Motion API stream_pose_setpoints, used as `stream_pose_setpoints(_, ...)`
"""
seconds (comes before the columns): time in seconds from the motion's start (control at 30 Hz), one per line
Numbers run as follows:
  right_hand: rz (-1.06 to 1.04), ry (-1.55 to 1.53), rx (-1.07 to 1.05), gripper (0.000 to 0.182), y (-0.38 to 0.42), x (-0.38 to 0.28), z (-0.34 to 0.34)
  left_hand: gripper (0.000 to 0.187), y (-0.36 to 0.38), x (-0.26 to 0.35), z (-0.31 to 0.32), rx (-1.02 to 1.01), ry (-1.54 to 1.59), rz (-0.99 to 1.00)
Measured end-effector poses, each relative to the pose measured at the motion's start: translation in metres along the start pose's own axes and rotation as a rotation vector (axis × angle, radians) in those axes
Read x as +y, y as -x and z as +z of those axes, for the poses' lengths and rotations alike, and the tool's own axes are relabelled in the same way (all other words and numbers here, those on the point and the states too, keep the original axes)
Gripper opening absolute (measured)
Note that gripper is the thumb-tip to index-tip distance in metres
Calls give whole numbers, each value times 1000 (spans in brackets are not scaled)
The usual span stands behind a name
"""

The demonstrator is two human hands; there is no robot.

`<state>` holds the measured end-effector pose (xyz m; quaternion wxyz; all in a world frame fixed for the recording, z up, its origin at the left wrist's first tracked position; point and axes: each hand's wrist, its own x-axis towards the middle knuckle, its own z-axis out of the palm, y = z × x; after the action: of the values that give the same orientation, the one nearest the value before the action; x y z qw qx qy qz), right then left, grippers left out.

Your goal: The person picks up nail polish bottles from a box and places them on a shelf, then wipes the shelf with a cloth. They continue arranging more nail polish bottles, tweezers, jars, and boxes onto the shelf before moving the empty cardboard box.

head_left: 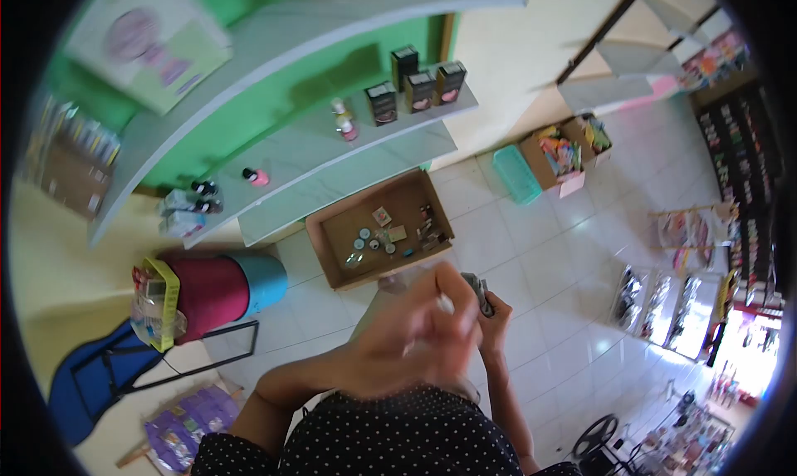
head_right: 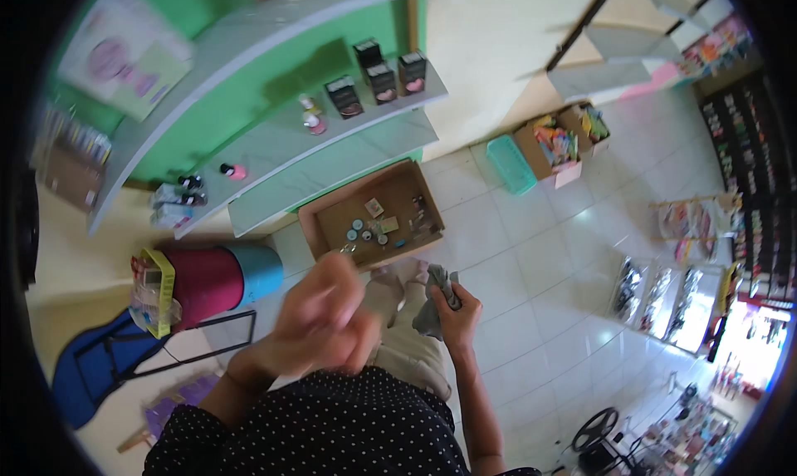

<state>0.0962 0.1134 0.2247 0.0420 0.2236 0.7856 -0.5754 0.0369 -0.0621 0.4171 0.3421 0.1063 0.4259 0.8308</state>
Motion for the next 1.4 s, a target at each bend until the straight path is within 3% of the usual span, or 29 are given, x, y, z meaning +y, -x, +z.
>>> stream_pose_setpoints(0.07, 72, 57, 40, 27, -8, 36, 4, 23, -30, -61, -45, 183, -3, -4)
stream_pose_setpoints(0.13, 210, 106, 45, 34, -17, 83, 15, 18, -48, -131, -99, 385, -236, -29)
stream_pose_setpoints(0.27, 392, 125, -2, 29, -44, 187, 44, 31, -54, -252, -210, 490, -645, -241)
stream_pose_setpoints(0.4, 422, 173, 53, 25, -61, 283, 64, 41, -46, -355, -325, 498, -1000, -461)
stream_pose_setpoints(0.47, 496, 213, 4, 24, -72, 319, 69, 36, -53, -402, -379, 469, -1091, -543)
stream_pose_setpoints(0.63, 566, 291, 3, 25, -73, 430, 78, 19, -73, -534, -519, 503, -872, -498)
stream_pose_setpoints(0.73, 619, 343, -27, 24, -71, 480, 83, 33, -109, -594, -580, 606, -1168, -722)
stream_pose_setpoints(0.8, 665, 394, -59, 23, -69, 503, 87, 41, -146, -612, -588, 587, -1245, -707)
stream_pose_setpoints(0.87, 690, 376, -65, 23, -62, 520, 93, 41, -168, -653, -612, 835, -1116, -762)
stream_pose_setpoints(0.9, 700, 353, -60, 23, -58, 527, 97, 41, -176, -665, -611, 839, -1112, -777)
stream_pose_setpoints(0.97, 727, 339, -67, 27, -50, 538, 101, 40, -198, -675, -603, 1092, -954, -870)
stream_pose_setpoints(1.1, 777, 361, -103, 26, -39, 557, 103, 38, -200, -687, -595, 1254, -841, -832)
stream_pose_setpoints(1.2, 815, 360, -105, 27, -35, 555, 103, 32, -185, -680, -605, 1096, -860, -777)
stream_pose_setpoints(1.27, 808, 364, -96, 27, -40, 548, 101, 30, -174, -667, -606, 979, -435, -647)
stream_pose_setpoints(1.3, 806, 353, -80, 28, -41, 540, 100, 30, -172, -657, -601, 976, -437, -634)
stream_pose_setpoints(1.37, 787, 338, -46, 29, -43, 523, 97, 25, -169, -628, -583, 907, -66, -570)
stream_pose_setpoints(1.4, 787, 311, -22, 29, -44, 513, 94, 24, -166, -607, -569, 843, -51, -549)
